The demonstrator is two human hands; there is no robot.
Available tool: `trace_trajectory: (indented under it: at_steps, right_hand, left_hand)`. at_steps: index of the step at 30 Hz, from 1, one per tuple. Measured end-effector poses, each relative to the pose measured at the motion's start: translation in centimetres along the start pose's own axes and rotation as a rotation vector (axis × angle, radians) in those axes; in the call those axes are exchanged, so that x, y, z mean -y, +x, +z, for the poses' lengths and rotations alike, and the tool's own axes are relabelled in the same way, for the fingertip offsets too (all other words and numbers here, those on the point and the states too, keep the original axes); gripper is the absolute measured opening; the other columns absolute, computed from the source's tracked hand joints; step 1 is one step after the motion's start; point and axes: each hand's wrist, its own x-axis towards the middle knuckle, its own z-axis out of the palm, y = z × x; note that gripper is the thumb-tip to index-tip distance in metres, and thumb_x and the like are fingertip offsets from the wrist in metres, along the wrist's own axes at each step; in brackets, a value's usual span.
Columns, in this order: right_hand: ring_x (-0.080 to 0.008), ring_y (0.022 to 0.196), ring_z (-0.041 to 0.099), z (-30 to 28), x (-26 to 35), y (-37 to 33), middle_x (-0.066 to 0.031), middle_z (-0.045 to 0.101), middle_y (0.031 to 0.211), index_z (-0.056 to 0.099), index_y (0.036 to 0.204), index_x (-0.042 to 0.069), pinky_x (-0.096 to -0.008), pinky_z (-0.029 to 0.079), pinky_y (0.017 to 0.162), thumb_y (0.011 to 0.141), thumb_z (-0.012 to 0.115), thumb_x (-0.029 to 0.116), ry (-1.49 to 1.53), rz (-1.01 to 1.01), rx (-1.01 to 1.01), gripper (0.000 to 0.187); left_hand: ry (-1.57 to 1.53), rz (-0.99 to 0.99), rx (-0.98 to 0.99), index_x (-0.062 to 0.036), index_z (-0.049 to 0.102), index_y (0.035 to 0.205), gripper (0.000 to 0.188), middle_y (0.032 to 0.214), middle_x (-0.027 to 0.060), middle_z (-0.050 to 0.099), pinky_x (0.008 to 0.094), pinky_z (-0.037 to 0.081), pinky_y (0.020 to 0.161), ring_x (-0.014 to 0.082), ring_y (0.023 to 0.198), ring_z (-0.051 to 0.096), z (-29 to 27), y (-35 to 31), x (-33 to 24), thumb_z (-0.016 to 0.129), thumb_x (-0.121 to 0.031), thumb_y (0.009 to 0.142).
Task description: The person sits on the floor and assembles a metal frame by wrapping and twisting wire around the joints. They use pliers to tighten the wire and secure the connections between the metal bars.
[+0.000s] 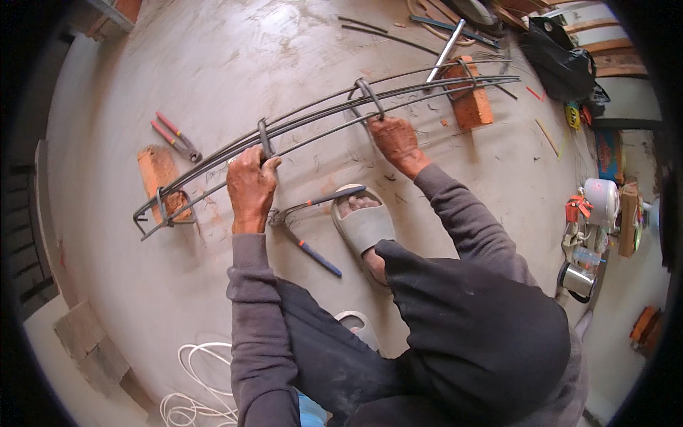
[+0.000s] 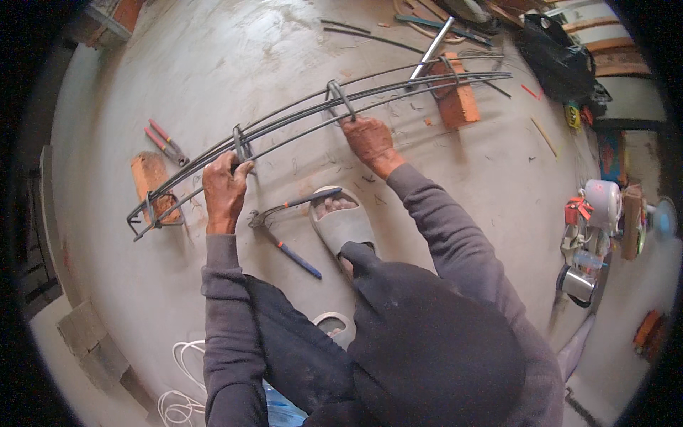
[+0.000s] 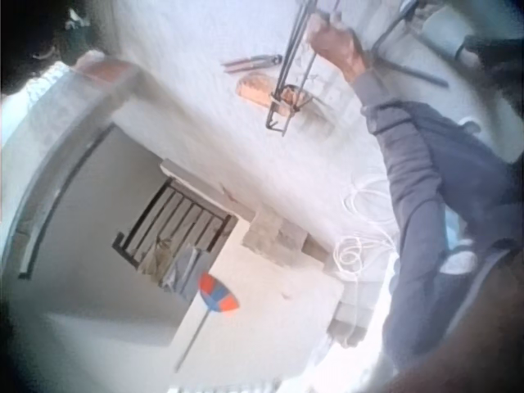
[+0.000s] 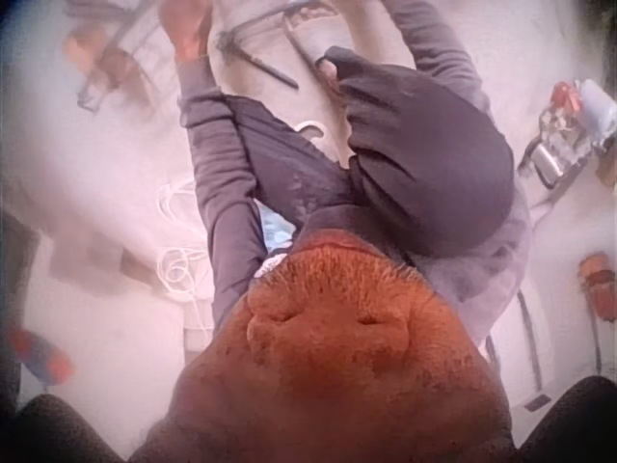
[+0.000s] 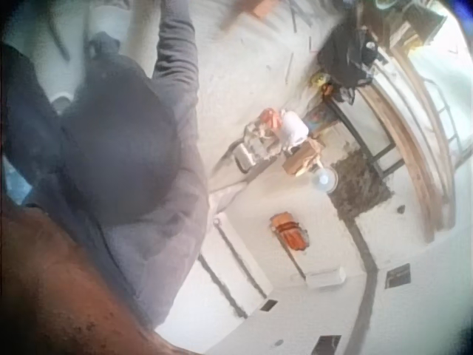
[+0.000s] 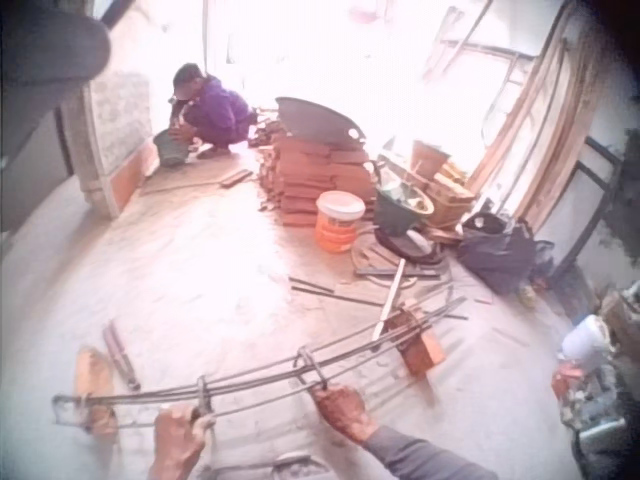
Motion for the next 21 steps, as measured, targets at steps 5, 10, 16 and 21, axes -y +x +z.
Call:
trace_trajectory:
  at_steps: [5,10,16,21]
  right_hand:
    - [-0.0299,0.073,0.074,-0.8,0.9,0.0,-0.0144,0.072,0.08,0.066,0.091,0.008,-0.0412,0.059,0.06,0.091,0.055,0.01,0.063,0.005,0.014,0.012]
    - [-0.0305,0.075,0.074,-0.9,1.3,-0.1,-0.0143,0.071,0.08,0.065,0.091,0.007,-0.0419,0.059,0.062,0.091,0.054,0.01,0.109,0.047,0.033,0.011]
    - [-0.0312,0.074,0.072,-0.2,0.9,-0.4,-0.0154,0.071,0.084,0.061,0.103,0.007,-0.0423,0.058,0.061,0.091,0.057,0.013,0.141,0.055,0.014,0.014]
    - [-0.0326,0.07,0.069,-2.8,2.3,-3.5,-0.0131,0.067,0.08,0.056,0.115,0.011,-0.0427,0.056,0.058,0.091,0.061,0.015,0.332,-0.025,-0.055,0.025]
  left_hand:
    - [-0.012,0.032,-0.027,0.0015,0.062,0.076,0.025,0.071,0.0188,0.062,0.044,0.044,0.063,0.0348,0.063,0.058,0.1,-0.3,0.5,0.075,-0.019,0.082]
    - [-0.038,0.022,-0.027,0.0013,0.062,0.076,0.025,0.069,0.0181,0.062,0.0425,0.044,0.06,0.034,0.061,0.058,0.4,-0.3,0.6,0.075,-0.019,0.082]
    - [-0.018,0.05,-0.042,0.0015,0.063,0.077,0.025,0.07,0.018,0.063,0.0432,0.044,0.061,0.0342,0.062,0.059,0.6,-0.3,0.7,0.075,-0.02,0.083]
    - [-0.041,0.004,-0.014,0.0018,0.063,0.076,0.027,0.074,0.0187,0.064,0.044,0.045,0.064,0.0353,0.067,0.061,0.0,-0.3,0.6,0.075,-0.022,0.082]
